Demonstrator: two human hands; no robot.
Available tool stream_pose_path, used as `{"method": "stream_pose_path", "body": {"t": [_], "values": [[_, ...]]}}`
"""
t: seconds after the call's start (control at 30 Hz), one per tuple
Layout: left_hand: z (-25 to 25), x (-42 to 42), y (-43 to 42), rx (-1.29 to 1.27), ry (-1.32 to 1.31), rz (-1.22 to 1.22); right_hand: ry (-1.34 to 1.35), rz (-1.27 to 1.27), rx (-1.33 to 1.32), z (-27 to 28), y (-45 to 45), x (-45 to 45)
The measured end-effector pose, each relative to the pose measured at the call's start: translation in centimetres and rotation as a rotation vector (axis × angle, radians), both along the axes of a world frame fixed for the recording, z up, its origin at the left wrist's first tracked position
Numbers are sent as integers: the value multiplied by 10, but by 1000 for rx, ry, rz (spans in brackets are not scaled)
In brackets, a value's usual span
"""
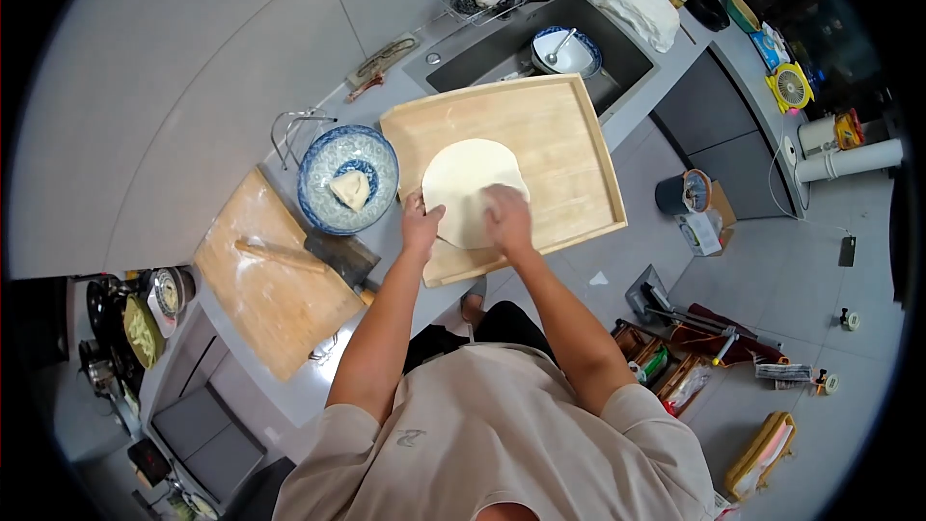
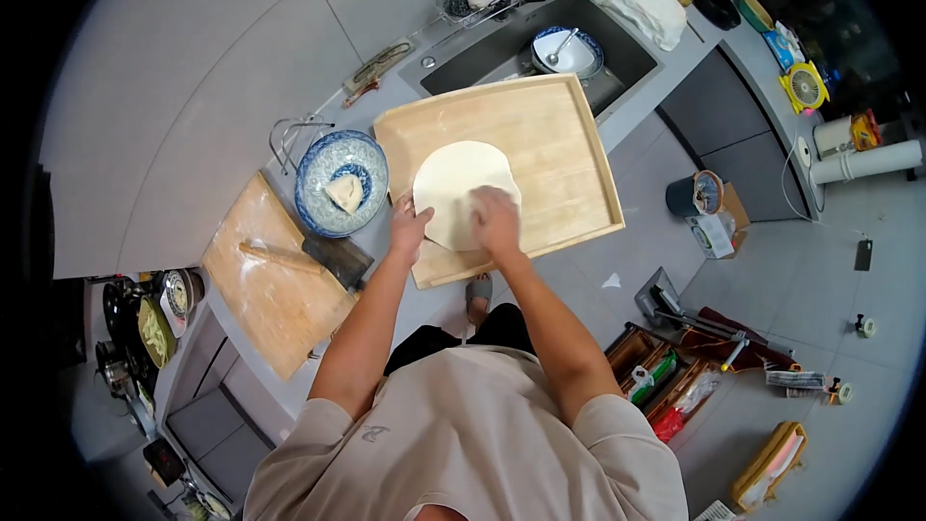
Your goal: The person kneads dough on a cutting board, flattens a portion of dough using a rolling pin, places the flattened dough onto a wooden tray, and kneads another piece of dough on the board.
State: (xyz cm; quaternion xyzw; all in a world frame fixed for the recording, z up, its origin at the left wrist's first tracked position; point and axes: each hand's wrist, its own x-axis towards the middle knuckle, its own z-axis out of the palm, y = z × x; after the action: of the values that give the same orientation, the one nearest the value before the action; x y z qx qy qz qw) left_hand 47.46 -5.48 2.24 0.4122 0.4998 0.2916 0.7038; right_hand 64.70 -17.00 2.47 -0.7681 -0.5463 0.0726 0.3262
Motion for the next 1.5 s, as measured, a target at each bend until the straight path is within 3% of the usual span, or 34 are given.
{"method": "stream_pose_path", "body": {"t": [0.03, 0.13, 0.23, 0.33, 0.43, 0.53, 0.67, 0.77, 0.83, 0.9, 1.07, 1.1, 1.27, 1.37, 1.43, 1.5], "values": [[-8, 0, 0, 49, 43, -25, -38, -167, 31, -3, 1, 12], [-24, 4, -1, 167, 131, -22, 78, -589, -229, -7, 13, 41], [-30, 7, 0, 223, 200, -19, 341, -606, -482, -3, 25, 57], [-32, 9, 8, 268, 279, -39, 287, -572, -451, -15, 29, 59], [-28, 10, 10, 265, 282, -28, 462, -501, -189, -14, 19, 68], [-23, 10, 6, 332, 348, -45, 456, -485, -215, -5, 15, 84], [17, 15, -4, 468, 622, -209, 285, -465, -215, -10, 20, 100], [11, 8, -16, 1077, 932, -316, 148, -474, -212, -9, 17, 102], [11, 3, -19, 983, 894, -397, 58, -492, -308, 12, 10, 91], [14, -6, -19, 900, 830, -411, 18, -481, -164, 14, 15, 84], [23, -47, -17, 810, 664, -327, 81, -277, 51, 32, 53, 23], [19, -60, -15, 941, 641, -278, 111, -223, 68, 38, 63, 4], [47, -136, -14, 989, 589, -41, 176, 93, 226, 50, 104, -106], [47, -193, -9, 1017, 588, 96, 257, 313, 167, 62, 116, -182], [48, -235, -10, 899, 596, 173, 266, 435, 90, 62, 123, -233], [40, -281, -11, 822, 597, 222, 137, 548, 87, 51, 132, -286]]}}
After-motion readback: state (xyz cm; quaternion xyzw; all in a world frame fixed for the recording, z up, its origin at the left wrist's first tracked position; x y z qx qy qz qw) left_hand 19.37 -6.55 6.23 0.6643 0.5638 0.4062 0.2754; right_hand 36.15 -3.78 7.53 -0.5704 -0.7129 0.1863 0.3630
